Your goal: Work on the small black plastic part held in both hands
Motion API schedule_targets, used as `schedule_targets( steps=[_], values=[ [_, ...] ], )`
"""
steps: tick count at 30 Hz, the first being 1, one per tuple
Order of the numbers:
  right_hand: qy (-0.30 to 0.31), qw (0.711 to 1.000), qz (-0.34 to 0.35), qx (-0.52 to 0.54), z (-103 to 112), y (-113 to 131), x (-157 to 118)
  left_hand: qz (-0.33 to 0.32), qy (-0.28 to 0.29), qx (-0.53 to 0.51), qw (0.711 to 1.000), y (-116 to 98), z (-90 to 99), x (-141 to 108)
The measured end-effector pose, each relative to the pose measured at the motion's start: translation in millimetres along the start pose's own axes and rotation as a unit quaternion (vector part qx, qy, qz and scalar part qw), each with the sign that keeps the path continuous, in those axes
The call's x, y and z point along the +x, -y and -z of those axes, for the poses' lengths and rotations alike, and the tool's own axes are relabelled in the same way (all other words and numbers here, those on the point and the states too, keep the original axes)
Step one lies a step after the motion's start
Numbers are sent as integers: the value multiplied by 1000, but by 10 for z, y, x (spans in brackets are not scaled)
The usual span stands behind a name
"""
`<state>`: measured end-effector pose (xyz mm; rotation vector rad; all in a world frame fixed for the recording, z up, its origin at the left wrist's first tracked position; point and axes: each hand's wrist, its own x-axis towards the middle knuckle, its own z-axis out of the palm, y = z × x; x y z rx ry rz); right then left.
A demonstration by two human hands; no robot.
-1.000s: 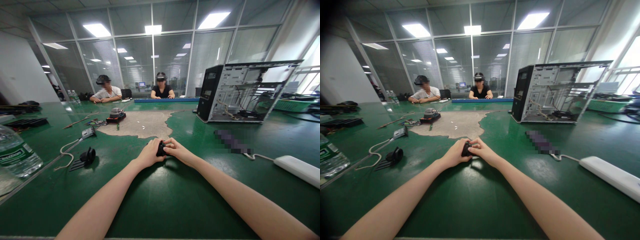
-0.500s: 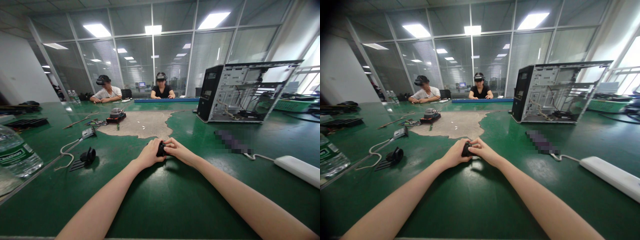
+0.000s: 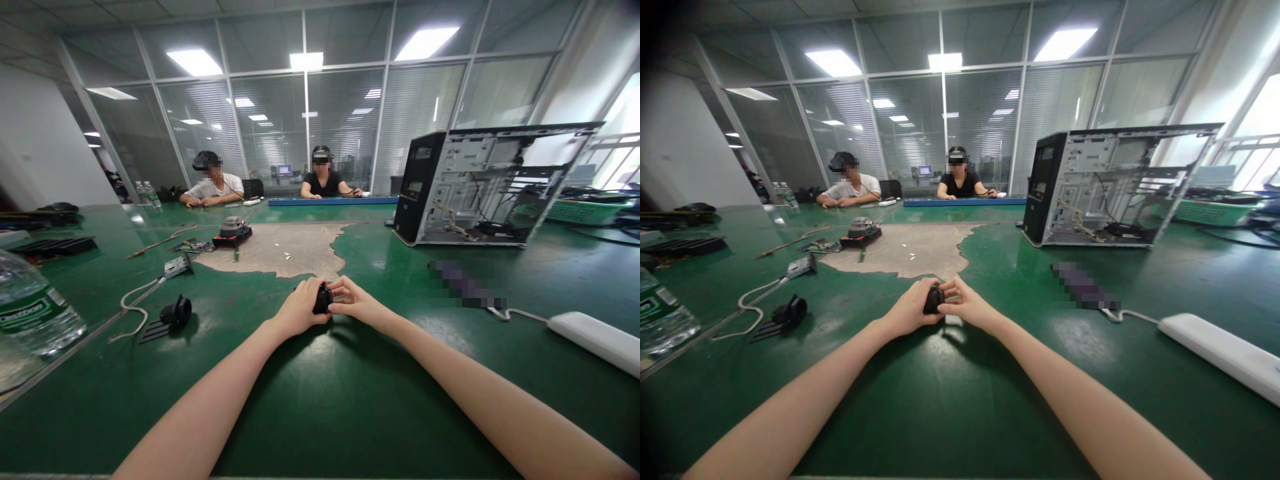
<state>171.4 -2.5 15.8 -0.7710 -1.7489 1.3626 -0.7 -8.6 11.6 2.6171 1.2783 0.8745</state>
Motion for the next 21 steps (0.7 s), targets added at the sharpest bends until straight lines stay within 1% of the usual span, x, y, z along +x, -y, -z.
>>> schedule_targets(
  steps=[5,9,12,18,21],
  values=[
    [-54,998,20,-28,-43,-54,21,2,-3,-7,1000,-3,-1,0],
    [-78,996,5,-49,-43,-160,56,0,-3,-6,1000,-5,-2,1],
    [-58,995,16,-84,-30,-195,49,-5,-6,0,1000,-12,1,0],
    [-14,990,111,-88,-71,-116,-69,-3,0,8,1000,-15,12,-3],
    [-9,991,108,-81,-74,-111,-84,-5,-1,5,1000,-14,15,-9]
  ],
)
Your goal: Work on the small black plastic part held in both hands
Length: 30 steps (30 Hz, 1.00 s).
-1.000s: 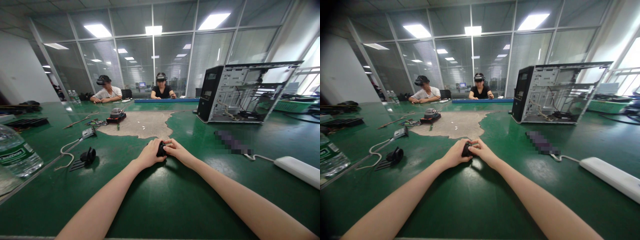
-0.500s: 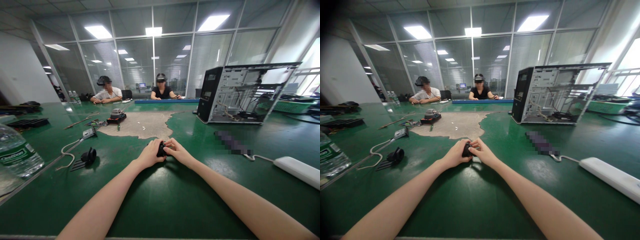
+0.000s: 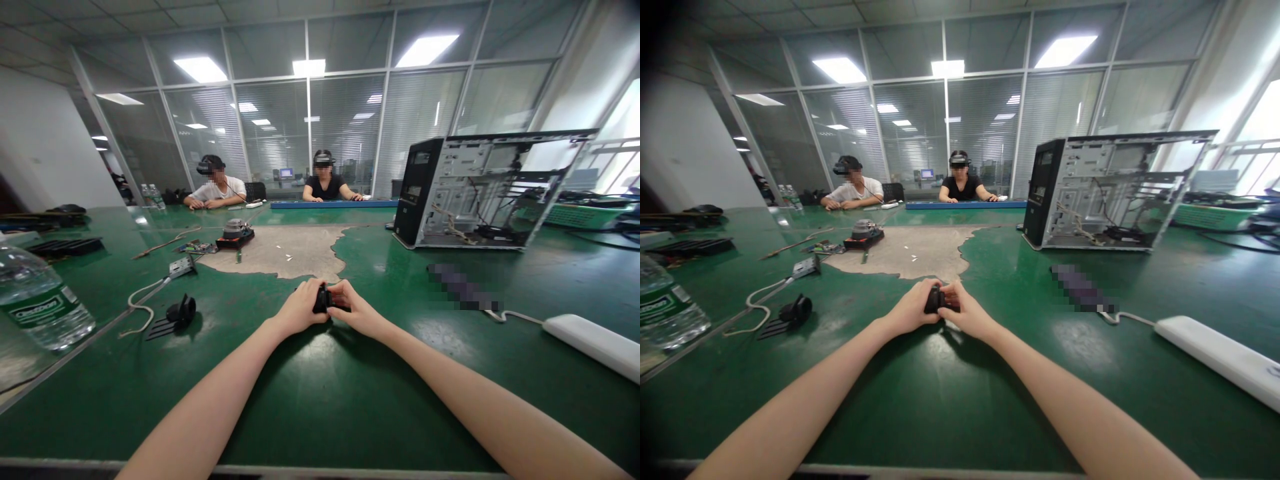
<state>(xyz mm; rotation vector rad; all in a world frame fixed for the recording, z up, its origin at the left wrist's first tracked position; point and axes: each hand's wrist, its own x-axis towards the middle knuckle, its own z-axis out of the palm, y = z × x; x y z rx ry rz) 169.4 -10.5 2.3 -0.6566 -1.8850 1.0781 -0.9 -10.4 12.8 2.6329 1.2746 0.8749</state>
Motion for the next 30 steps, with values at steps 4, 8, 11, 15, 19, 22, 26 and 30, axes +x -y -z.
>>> schedule_targets(
  steps=[4,8,11,15,19,22,26,30],
  values=[
    [-53,998,-28,-18,-12,-77,46,1,-6,-9,1000,1,-2,-5],
    [-76,995,-26,-61,-40,-120,73,-3,-6,-8,1000,11,-9,-1],
    [-45,996,-24,-75,-43,-88,57,-11,-11,-3,1000,17,-12,0],
    [-18,1000,-7,-12,-36,-45,24,-11,-9,3,1000,22,-12,-2],
    [-17,999,-6,45,-34,-62,19,-12,-8,10,1000,26,-15,-1],
    [-26,998,-21,47,14,-70,27,-14,-10,11,1000,34,-19,6],
    [-86,994,-72,-12,157,-39,25,-14,-10,6,1000,50,-20,15],
    [-71,991,-115,3,182,-7,49,-11,-9,7,1000,51,-22,13]
  ],
)
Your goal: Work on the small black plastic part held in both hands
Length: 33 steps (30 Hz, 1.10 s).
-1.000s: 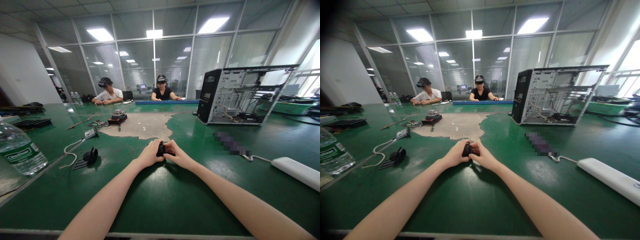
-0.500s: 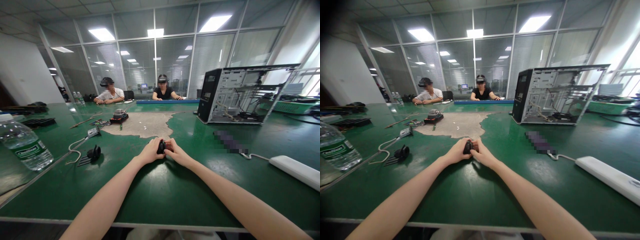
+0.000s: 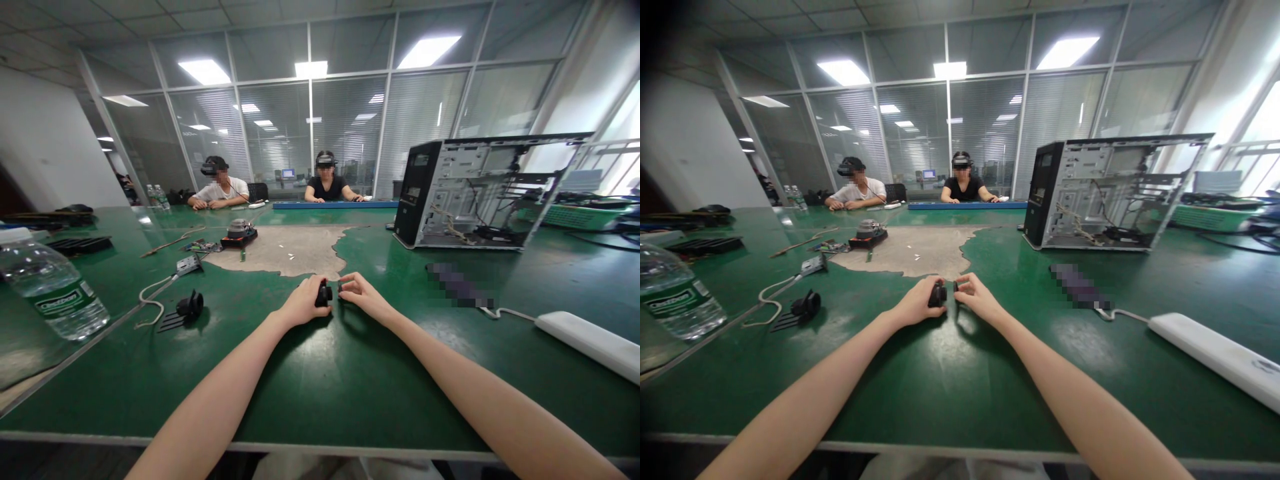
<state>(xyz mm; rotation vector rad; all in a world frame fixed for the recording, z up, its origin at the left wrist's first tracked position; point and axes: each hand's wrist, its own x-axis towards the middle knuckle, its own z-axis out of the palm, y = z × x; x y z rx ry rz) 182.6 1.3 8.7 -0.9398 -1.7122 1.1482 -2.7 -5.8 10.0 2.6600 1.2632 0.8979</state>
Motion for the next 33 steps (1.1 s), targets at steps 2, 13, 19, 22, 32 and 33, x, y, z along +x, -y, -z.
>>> schedule_targets(
  steps=[2,13,19,22,32,33],
  values=[
    [43,999,1,24,-62,5,25,6,1,0,1000,-7,-2,-4],
    [79,995,50,25,-142,6,-3,0,-1,-19,1000,-13,-2,-41],
    [17,999,26,-8,-177,16,-32,15,-65,-99,993,-15,-34,-71],
    [23,999,33,22,-189,31,-30,53,-71,-113,990,5,-42,-73],
    [22,999,40,24,-178,50,-68,42,-1,-32,999,-24,3,-109],
    [21,999,42,24,-182,49,-75,40,2,-26,999,-25,7,-114]
  ],
)
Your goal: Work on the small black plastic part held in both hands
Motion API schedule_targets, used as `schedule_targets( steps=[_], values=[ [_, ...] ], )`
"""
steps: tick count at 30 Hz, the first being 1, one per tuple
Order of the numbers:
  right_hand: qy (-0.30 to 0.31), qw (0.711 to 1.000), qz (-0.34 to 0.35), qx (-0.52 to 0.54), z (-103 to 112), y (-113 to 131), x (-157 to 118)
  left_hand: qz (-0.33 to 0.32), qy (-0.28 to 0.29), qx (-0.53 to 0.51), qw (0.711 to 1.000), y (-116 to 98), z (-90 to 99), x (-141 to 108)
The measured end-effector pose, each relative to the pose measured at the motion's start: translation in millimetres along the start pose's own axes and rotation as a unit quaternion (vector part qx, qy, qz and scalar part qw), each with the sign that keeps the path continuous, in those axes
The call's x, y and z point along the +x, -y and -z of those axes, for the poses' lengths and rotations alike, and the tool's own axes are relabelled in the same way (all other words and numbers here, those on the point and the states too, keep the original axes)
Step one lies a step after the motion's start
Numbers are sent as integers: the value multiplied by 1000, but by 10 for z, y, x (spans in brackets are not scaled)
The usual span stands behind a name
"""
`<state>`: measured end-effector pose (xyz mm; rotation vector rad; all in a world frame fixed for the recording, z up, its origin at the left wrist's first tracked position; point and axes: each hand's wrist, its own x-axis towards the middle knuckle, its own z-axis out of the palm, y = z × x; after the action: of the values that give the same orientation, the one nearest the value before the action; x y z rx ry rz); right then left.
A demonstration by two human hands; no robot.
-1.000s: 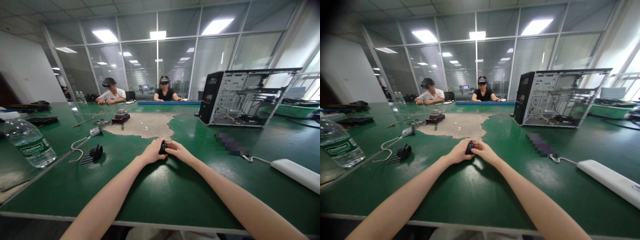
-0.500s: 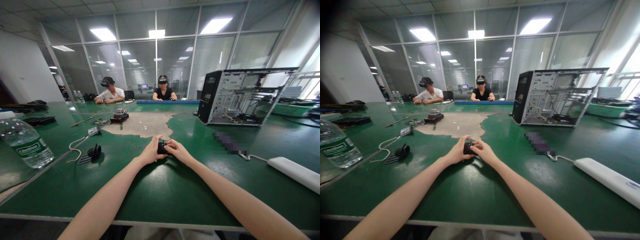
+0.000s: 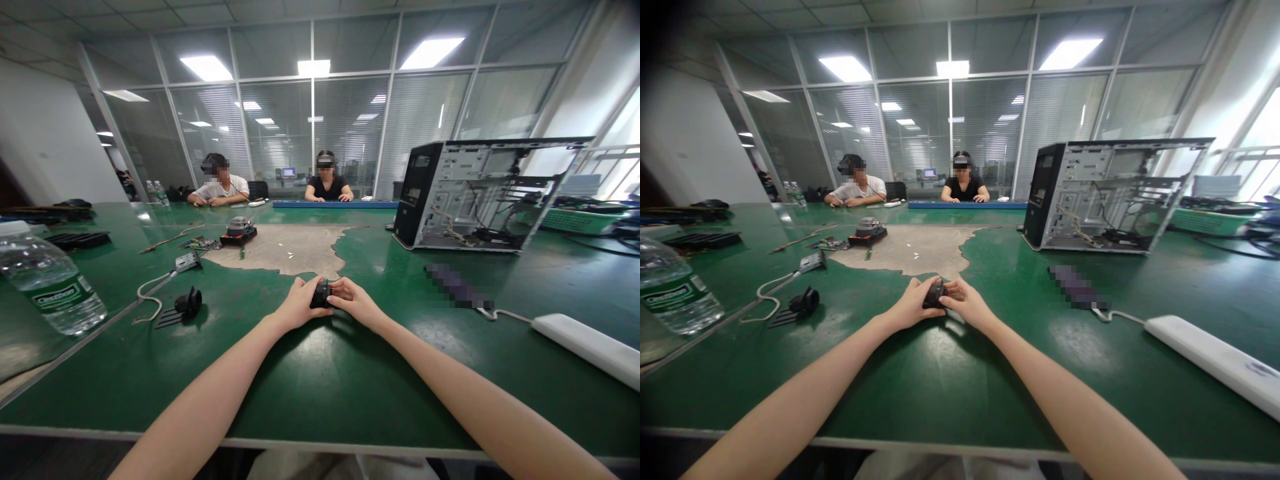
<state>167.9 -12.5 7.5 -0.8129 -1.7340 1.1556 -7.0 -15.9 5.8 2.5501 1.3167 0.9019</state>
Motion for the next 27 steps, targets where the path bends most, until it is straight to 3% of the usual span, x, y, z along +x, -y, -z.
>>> schedule_targets(
  steps=[7,15,27],
  values=[
    [-14,1000,20,-14,-35,23,-27,-13,13,-32,999,-1,12,-29],
    [-5,1000,-7,3,-32,-70,-11,-55,21,-21,998,-201,183,-64],
    [33,999,-2,-28,-12,-67,-23,-38,28,14,999,-204,225,-75]
  ],
)
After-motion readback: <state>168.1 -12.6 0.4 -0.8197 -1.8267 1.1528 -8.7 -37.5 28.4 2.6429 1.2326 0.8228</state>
